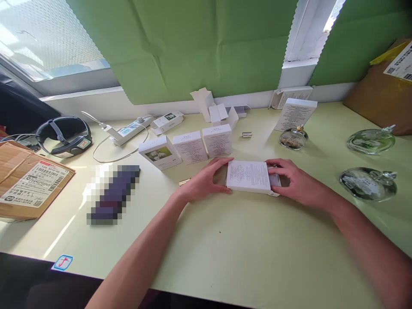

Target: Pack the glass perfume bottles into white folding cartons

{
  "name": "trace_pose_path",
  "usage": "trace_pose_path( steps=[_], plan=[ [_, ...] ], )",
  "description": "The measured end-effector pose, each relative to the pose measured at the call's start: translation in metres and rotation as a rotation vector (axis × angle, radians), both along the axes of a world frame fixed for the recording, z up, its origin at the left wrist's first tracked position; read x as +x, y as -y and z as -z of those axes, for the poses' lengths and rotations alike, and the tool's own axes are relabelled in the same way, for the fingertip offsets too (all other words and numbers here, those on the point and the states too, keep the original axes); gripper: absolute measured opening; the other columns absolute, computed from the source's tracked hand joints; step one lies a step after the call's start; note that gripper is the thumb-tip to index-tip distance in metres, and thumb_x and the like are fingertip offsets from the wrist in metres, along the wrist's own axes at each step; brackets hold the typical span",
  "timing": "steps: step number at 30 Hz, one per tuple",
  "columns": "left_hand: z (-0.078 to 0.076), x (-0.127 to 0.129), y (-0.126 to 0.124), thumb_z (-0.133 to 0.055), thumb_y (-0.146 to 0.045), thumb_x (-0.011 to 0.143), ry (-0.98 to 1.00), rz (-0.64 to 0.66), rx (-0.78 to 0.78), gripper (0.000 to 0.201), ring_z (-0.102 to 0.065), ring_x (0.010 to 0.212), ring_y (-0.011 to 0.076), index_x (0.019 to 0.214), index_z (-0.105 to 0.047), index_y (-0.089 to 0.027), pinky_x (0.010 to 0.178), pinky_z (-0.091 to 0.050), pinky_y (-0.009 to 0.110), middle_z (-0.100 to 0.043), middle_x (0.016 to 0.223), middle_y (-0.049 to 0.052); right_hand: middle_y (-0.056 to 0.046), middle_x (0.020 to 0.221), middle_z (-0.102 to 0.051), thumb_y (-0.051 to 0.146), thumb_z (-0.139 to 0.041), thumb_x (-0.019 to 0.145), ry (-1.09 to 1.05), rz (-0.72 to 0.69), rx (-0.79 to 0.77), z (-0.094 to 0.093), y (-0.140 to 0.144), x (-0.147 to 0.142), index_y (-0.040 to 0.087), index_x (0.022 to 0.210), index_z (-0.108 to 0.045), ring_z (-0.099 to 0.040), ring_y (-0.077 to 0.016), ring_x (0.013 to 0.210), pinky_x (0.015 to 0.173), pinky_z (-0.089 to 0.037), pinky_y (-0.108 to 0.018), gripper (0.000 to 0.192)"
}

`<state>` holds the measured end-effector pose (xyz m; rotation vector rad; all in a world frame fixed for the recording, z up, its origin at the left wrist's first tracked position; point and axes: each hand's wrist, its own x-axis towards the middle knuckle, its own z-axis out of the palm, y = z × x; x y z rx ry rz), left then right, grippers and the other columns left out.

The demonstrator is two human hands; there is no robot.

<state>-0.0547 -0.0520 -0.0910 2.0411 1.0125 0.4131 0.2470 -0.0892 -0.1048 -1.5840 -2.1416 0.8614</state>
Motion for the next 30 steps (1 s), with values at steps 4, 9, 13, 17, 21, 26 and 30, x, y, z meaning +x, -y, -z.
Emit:
trace_pose_path(
  steps=[4,9,13,17,21,26,30],
  plan=[
    [0.000,0.001,0.001,-0.076,-0.041,0.078,0.009,0.014,0.000,0.083,-0.035,0.143,0.0241,0.149,-0.033,-0.038,0.118,-0.031,0.036,-0.037,0.154,0.001,-0.003,0.149,-0.045,0.034,-0.058,0.088,0.004,-0.064,0.061,-0.004,-0.001,0.000,0.029,0.111,-0.071,-0.050,-0.0264,0.131,0.108,-0.043,-0.043,0.027],
    [-0.001,0.001,0.002,-0.074,-0.040,0.080,0.006,0.027,-0.009,0.082,-0.035,0.142,0.0236,0.150,-0.031,-0.037,0.118,-0.032,0.036,-0.036,0.154,0.002,-0.005,0.149,-0.046,0.041,-0.051,0.095,0.010,-0.098,0.092,-0.006,-0.004,0.007,0.027,0.113,-0.069,-0.056,-0.0262,0.125,0.102,-0.048,-0.040,0.030],
    [0.000,0.000,0.001,-0.074,-0.037,0.080,0.003,0.057,0.014,0.079,-0.034,0.143,0.0229,0.149,-0.034,-0.037,0.118,-0.032,0.035,-0.035,0.154,0.002,-0.005,0.147,-0.050,0.043,-0.050,0.095,-0.033,-0.032,0.102,-0.005,-0.003,0.012,0.029,0.121,-0.063,-0.058,-0.0282,0.124,0.101,-0.050,-0.041,0.032],
    [0.003,0.001,0.000,-0.076,-0.038,0.079,0.060,0.039,0.034,0.074,-0.034,0.143,0.0226,0.145,-0.043,-0.035,0.120,-0.029,0.035,-0.035,0.155,0.001,-0.005,0.154,-0.041,0.054,-0.066,0.084,-0.103,-0.007,0.032,-0.005,0.002,0.010,0.037,0.147,-0.035,-0.048,-0.0310,0.135,0.101,-0.052,-0.043,0.073],
    [0.003,0.003,0.001,-0.078,-0.042,0.077,0.101,0.000,-0.011,0.074,-0.035,0.144,0.0241,0.143,-0.046,-0.034,0.121,-0.029,0.037,-0.037,0.155,0.002,-0.006,0.159,-0.031,0.062,-0.075,0.071,0.014,-0.109,0.144,0.003,0.000,-0.001,0.037,0.149,-0.035,-0.035,-0.0351,0.143,0.114,-0.037,-0.052,0.092],
    [0.001,0.006,0.004,-0.074,-0.044,0.081,0.237,-0.016,-0.090,0.067,-0.039,0.141,0.0249,0.142,-0.048,-0.031,0.116,-0.036,0.036,-0.033,0.158,0.003,-0.006,0.148,-0.044,0.060,-0.068,0.080,-0.056,-0.052,0.222,0.002,-0.002,-0.009,0.034,0.137,-0.053,-0.051,-0.0304,0.130,0.105,-0.047,-0.044,0.064],
    [-0.002,0.011,0.008,-0.057,-0.048,0.094,0.275,-0.019,-0.131,0.050,-0.055,0.123,0.0229,0.139,-0.052,-0.027,0.100,-0.046,0.034,-0.053,0.142,0.007,-0.006,0.126,-0.063,0.059,-0.077,0.071,-0.223,0.151,0.189,-0.010,0.001,-0.009,0.032,0.132,-0.052,-0.065,-0.0269,0.103,0.083,-0.057,-0.038,0.072]
  ],
)
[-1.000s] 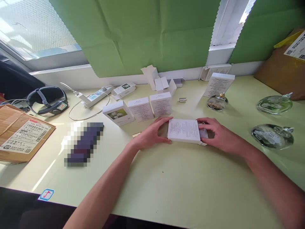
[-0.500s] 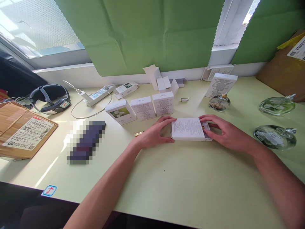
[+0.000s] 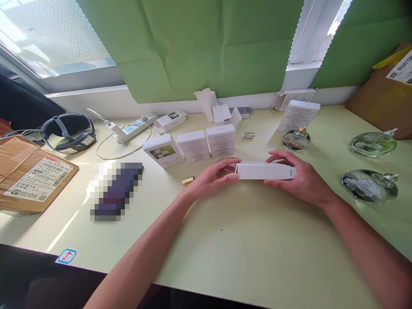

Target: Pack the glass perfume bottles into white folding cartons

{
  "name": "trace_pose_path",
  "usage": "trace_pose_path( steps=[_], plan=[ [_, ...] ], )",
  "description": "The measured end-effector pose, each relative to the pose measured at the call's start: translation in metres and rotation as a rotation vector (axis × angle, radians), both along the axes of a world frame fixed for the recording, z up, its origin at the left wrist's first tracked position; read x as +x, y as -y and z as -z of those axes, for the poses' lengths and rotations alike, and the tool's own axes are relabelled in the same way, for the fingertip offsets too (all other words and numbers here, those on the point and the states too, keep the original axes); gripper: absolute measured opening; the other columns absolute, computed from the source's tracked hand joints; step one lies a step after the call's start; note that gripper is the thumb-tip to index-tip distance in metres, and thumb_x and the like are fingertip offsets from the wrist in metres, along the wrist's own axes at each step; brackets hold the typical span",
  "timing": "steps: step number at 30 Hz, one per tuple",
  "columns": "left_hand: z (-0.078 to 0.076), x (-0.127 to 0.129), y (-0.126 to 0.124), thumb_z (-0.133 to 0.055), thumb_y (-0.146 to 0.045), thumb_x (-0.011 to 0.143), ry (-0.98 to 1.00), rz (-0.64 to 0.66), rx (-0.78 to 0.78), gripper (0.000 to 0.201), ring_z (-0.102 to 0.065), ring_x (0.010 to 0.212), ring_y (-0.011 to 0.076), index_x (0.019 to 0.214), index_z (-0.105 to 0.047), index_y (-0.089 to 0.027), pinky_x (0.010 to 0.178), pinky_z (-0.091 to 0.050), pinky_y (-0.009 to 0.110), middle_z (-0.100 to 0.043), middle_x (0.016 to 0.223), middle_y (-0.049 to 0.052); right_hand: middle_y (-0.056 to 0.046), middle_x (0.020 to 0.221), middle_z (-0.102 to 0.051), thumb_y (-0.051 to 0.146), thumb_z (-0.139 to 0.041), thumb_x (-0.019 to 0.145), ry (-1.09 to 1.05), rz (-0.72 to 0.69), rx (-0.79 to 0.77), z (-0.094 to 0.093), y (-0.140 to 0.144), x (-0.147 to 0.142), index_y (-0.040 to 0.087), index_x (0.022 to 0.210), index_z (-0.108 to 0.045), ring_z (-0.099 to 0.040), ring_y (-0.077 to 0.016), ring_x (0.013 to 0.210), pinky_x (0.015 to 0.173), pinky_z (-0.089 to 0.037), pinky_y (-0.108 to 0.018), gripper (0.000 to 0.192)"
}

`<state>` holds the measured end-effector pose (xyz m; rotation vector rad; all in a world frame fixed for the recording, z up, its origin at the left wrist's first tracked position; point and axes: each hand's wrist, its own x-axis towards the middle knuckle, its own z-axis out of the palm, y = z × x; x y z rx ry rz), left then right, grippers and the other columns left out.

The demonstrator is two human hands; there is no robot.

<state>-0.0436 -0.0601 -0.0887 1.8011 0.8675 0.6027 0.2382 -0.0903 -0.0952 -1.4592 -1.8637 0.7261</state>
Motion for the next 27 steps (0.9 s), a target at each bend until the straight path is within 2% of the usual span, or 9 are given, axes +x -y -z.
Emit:
trace_pose_path(
  steps=[2,5,8,12,16,20,27],
  plan=[
    [-0.001,0.003,0.002,-0.050,-0.049,0.097,0.001,0.000,-0.009,0.049,-0.058,0.115,0.0223,0.140,-0.050,-0.026,0.093,-0.047,0.033,-0.061,0.131,0.008,-0.005,0.116,-0.069,0.060,-0.078,0.068,-0.053,0.097,-0.081,-0.006,0.002,0.000,0.032,0.133,-0.047,-0.067,-0.0245,0.088,0.072,-0.058,-0.036,0.078],
    [-0.001,0.006,0.004,-0.054,-0.048,0.095,-0.007,0.007,-0.020,0.051,-0.060,0.107,0.0209,0.140,-0.050,-0.025,0.085,-0.048,0.030,-0.063,0.126,0.008,-0.005,0.105,-0.071,0.063,-0.078,0.066,-0.034,0.179,-0.178,-0.014,0.004,0.000,0.033,0.131,-0.049,-0.068,-0.0241,0.080,0.065,-0.057,-0.035,0.077],
    [0.001,0.009,0.005,-0.053,-0.047,0.096,0.011,-0.024,-0.030,0.046,-0.061,0.100,0.0192,0.135,-0.055,-0.023,0.086,-0.049,0.030,-0.066,0.120,0.007,-0.003,0.095,-0.073,0.060,-0.077,0.070,-0.044,0.178,-0.267,-0.020,0.006,0.002,0.034,0.129,-0.050,-0.069,-0.0241,0.077,0.063,-0.057,-0.034,0.070],
    [0.004,0.011,0.005,-0.049,-0.049,0.097,0.070,-0.004,-0.104,0.047,-0.064,0.102,0.0209,0.133,-0.057,-0.019,0.091,-0.049,0.033,-0.068,0.119,0.009,-0.001,0.087,-0.074,0.054,-0.075,0.075,-0.202,0.140,-0.374,-0.017,0.003,0.009,0.034,0.124,-0.054,-0.072,-0.0246,0.078,0.060,-0.059,-0.032,0.057],
    [0.005,0.010,0.005,-0.044,-0.050,0.099,0.059,-0.045,-0.097,0.053,-0.063,0.106,0.0210,0.144,-0.046,-0.022,0.095,-0.048,0.035,-0.070,0.118,0.008,-0.003,0.098,-0.075,0.058,-0.067,0.082,-0.358,0.076,-0.462,-0.005,-0.001,0.010,0.035,0.129,-0.050,-0.072,-0.0282,0.083,0.057,-0.062,-0.038,0.055],
    [0.007,0.010,0.004,-0.043,-0.050,0.100,0.103,0.018,-0.089,0.048,-0.060,0.115,0.0231,0.136,-0.055,-0.021,0.097,-0.049,0.036,-0.065,0.128,0.008,-0.003,0.108,-0.075,0.056,-0.065,0.084,-0.486,0.029,-0.521,0.000,0.000,0.006,0.038,0.134,-0.045,-0.073,-0.0295,0.088,0.060,-0.064,-0.043,0.057],
    [0.010,0.010,0.003,-0.046,-0.047,0.099,0.156,0.103,-0.082,0.047,-0.056,0.125,0.0252,0.139,-0.054,-0.024,0.103,-0.047,0.038,-0.060,0.137,0.008,-0.001,0.111,-0.075,0.055,-0.065,0.085,-0.538,-0.004,-0.567,0.000,0.003,0.001,0.039,0.133,-0.045,-0.074,-0.0283,0.086,0.062,-0.065,-0.042,0.055]
  ],
)
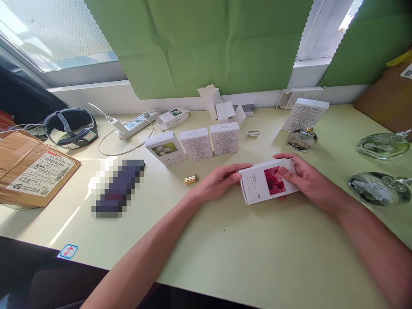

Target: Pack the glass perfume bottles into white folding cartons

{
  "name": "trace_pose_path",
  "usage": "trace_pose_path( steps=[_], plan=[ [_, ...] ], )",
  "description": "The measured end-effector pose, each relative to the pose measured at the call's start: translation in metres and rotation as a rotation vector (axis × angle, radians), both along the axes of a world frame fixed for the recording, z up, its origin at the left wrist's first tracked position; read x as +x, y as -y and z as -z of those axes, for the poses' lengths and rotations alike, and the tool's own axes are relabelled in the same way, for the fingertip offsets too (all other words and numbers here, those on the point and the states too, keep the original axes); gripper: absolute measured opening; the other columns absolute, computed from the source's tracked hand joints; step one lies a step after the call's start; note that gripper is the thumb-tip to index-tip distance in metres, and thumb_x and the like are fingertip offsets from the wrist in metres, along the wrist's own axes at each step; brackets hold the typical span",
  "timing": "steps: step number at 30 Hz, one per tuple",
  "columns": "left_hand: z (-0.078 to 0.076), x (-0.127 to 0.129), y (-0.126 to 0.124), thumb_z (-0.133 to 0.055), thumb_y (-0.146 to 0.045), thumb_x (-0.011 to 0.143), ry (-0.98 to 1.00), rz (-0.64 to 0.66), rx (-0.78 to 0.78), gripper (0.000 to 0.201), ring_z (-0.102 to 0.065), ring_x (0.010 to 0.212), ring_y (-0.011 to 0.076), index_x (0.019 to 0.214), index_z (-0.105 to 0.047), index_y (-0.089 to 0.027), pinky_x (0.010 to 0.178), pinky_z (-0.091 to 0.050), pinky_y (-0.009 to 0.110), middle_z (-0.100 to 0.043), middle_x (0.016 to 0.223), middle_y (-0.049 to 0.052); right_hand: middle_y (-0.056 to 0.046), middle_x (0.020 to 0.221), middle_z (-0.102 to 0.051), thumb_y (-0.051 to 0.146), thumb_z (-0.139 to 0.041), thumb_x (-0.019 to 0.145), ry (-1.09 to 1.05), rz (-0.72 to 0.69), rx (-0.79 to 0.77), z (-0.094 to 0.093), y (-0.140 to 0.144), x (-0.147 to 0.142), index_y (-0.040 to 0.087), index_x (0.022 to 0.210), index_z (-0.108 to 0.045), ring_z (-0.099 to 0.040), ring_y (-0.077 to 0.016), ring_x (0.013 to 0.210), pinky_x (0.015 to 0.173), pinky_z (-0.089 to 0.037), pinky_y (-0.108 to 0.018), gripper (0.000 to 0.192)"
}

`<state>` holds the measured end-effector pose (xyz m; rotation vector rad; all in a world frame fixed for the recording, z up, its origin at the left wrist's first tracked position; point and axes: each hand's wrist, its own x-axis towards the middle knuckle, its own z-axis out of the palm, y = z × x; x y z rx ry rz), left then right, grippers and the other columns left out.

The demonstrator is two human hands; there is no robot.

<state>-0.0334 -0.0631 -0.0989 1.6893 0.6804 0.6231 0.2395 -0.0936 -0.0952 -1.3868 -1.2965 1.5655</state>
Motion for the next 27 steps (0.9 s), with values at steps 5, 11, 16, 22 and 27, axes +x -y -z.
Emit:
trace_pose_path(
  steps=[5,11,16,22,27],
  plan=[
    [0.003,0.002,0.002,-0.042,-0.048,0.100,0.015,0.008,0.022,0.048,-0.055,0.126,0.0251,0.140,-0.052,-0.024,0.103,-0.046,0.037,-0.057,0.140,0.009,-0.001,0.109,-0.075,0.055,-0.067,0.084,0.001,0.004,-0.006,0.000,0.001,-0.004,0.039,0.134,-0.045,-0.074,-0.0268,0.081,0.061,-0.065,-0.041,0.056],
    [0.001,0.006,0.007,-0.036,-0.053,0.101,0.013,-0.092,-0.025,0.050,-0.059,0.115,0.0257,0.138,-0.052,-0.023,0.096,-0.049,0.039,-0.063,0.126,0.011,-0.003,0.114,-0.073,0.053,-0.068,0.084,-0.065,0.063,-0.032,0.001,0.001,-0.010,0.037,0.132,-0.047,-0.073,-0.0261,0.082,0.052,-0.063,-0.037,0.055],
    [0.001,0.002,0.005,-0.057,-0.042,0.095,0.177,0.138,-0.214,0.055,-0.051,0.131,0.0275,0.147,-0.040,-0.034,0.101,-0.048,0.042,-0.053,0.142,0.010,-0.004,0.118,-0.070,0.050,-0.069,0.085,-0.144,0.051,-0.082,0.003,-0.002,-0.004,0.035,0.130,-0.051,-0.072,-0.0238,0.083,0.047,-0.059,-0.031,0.050],
    [-0.009,-0.001,0.006,-0.066,-0.039,0.090,0.122,0.114,-0.178,0.064,-0.057,0.121,0.0246,0.146,-0.036,-0.034,0.098,-0.050,0.041,-0.057,0.133,0.010,-0.005,0.120,-0.070,0.049,-0.069,0.085,-0.153,0.019,-0.082,0.002,-0.003,0.001,0.035,0.131,-0.052,-0.072,-0.0228,0.081,0.047,-0.059,-0.030,0.051],
    [-0.023,0.001,0.012,-0.069,-0.043,0.086,0.017,-0.136,-0.023,0.041,-0.062,0.100,0.0184,0.113,-0.043,-0.026,0.078,-0.051,0.031,-0.059,0.118,0.007,-0.004,0.118,-0.071,0.047,-0.069,0.085,-0.168,0.036,-0.091,0.003,-0.004,0.004,0.036,0.132,-0.051,-0.072,-0.0209,0.079,0.048,-0.058,-0.029,0.051]
  ],
)
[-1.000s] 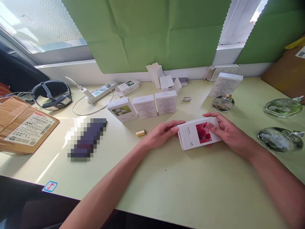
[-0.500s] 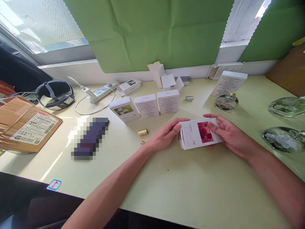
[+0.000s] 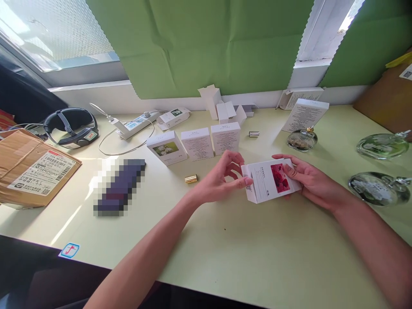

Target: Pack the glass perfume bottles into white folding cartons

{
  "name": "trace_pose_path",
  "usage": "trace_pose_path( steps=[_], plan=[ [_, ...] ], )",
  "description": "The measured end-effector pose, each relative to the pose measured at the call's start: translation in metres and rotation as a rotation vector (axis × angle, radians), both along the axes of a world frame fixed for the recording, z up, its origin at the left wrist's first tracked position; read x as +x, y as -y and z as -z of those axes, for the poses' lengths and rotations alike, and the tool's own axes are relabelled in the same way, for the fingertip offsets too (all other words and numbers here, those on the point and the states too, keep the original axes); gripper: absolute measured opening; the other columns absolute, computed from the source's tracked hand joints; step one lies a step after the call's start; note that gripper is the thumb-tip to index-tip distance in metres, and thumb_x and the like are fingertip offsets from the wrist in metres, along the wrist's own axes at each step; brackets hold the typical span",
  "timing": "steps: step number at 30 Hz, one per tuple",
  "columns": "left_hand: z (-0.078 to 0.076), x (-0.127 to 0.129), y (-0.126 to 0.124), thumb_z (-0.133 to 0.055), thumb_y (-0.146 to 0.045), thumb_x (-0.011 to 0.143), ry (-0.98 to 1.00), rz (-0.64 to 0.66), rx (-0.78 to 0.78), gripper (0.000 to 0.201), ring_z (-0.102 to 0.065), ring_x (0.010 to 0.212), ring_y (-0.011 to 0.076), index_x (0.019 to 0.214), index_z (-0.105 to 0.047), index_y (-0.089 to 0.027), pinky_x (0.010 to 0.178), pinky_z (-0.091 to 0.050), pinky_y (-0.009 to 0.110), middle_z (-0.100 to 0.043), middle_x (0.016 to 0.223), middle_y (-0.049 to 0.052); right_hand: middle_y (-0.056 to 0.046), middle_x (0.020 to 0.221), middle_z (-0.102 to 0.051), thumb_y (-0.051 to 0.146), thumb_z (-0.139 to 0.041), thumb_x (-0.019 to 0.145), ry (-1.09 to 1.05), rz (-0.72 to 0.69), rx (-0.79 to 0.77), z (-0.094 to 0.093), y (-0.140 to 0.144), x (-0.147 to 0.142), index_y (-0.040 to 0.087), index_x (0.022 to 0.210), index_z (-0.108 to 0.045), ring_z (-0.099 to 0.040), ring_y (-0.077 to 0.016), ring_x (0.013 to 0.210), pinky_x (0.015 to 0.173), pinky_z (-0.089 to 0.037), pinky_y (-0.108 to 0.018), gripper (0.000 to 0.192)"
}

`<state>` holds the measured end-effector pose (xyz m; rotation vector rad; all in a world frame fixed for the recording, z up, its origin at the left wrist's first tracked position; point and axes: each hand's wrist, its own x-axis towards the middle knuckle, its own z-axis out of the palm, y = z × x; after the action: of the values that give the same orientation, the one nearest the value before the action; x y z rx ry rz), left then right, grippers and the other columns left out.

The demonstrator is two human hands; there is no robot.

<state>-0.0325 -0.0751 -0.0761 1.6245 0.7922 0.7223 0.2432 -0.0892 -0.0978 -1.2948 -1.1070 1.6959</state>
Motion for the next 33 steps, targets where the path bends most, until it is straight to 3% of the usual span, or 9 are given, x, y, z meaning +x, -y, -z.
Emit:
trace_pose_path(
  steps=[4,12,18,29,33],
  plan=[
    [-0.001,0.001,0.001,-0.067,-0.042,0.088,-0.045,0.043,-0.051,0.034,-0.061,0.103,0.0187,0.104,-0.043,-0.024,0.080,-0.051,0.032,-0.060,0.115,0.006,-0.004,0.122,-0.070,0.048,-0.069,0.085,0.016,-0.003,-0.001,0.000,-0.001,0.000,0.036,0.131,-0.052,-0.073,-0.0226,0.081,0.047,-0.059,-0.030,0.051],
    [0.007,0.000,-0.002,-0.061,-0.038,0.092,0.150,0.140,-0.210,0.027,-0.062,0.106,0.0198,0.107,-0.043,-0.025,0.088,-0.052,0.039,-0.061,0.109,0.005,-0.004,0.123,-0.069,0.047,-0.069,0.085,0.045,0.007,0.026,0.001,-0.001,0.001,0.037,0.128,-0.053,-0.073,-0.0249,0.086,0.049,-0.060,-0.031,0.047],
    [0.014,0.003,0.000,-0.063,-0.035,0.092,0.185,0.155,-0.123,0.027,-0.055,0.113,0.0202,0.104,-0.042,-0.025,0.083,-0.052,0.033,-0.053,0.117,0.006,-0.002,0.120,-0.070,0.047,-0.070,0.084,0.027,0.002,0.023,0.002,0.000,0.002,0.038,0.128,-0.054,-0.073,-0.0239,0.085,0.049,-0.060,-0.031,0.048],
    [0.028,0.014,0.003,-0.056,-0.039,0.095,0.212,0.103,-0.016,0.026,-0.050,0.108,0.0164,0.099,-0.034,-0.025,0.075,-0.051,0.025,-0.040,0.118,0.006,-0.002,0.123,-0.069,0.049,-0.069,0.085,0.058,0.001,0.024,-0.002,0.003,-0.004,0.039,0.130,-0.052,-0.072,-0.0230,0.085,0.053,-0.062,-0.032,0.049],
    [0.031,0.013,0.003,-0.060,-0.040,0.093,0.209,0.086,-0.059,0.033,-0.054,0.110,0.0186,0.112,-0.036,-0.028,0.075,-0.053,0.026,-0.040,0.126,0.007,-0.002,0.120,-0.071,0.051,-0.069,0.084,0.091,-0.014,0.021,-0.002,0.004,-0.004,0.040,0.133,-0.050,-0.072,-0.0241,0.085,0.053,-0.061,-0.031,0.054]
  ],
)
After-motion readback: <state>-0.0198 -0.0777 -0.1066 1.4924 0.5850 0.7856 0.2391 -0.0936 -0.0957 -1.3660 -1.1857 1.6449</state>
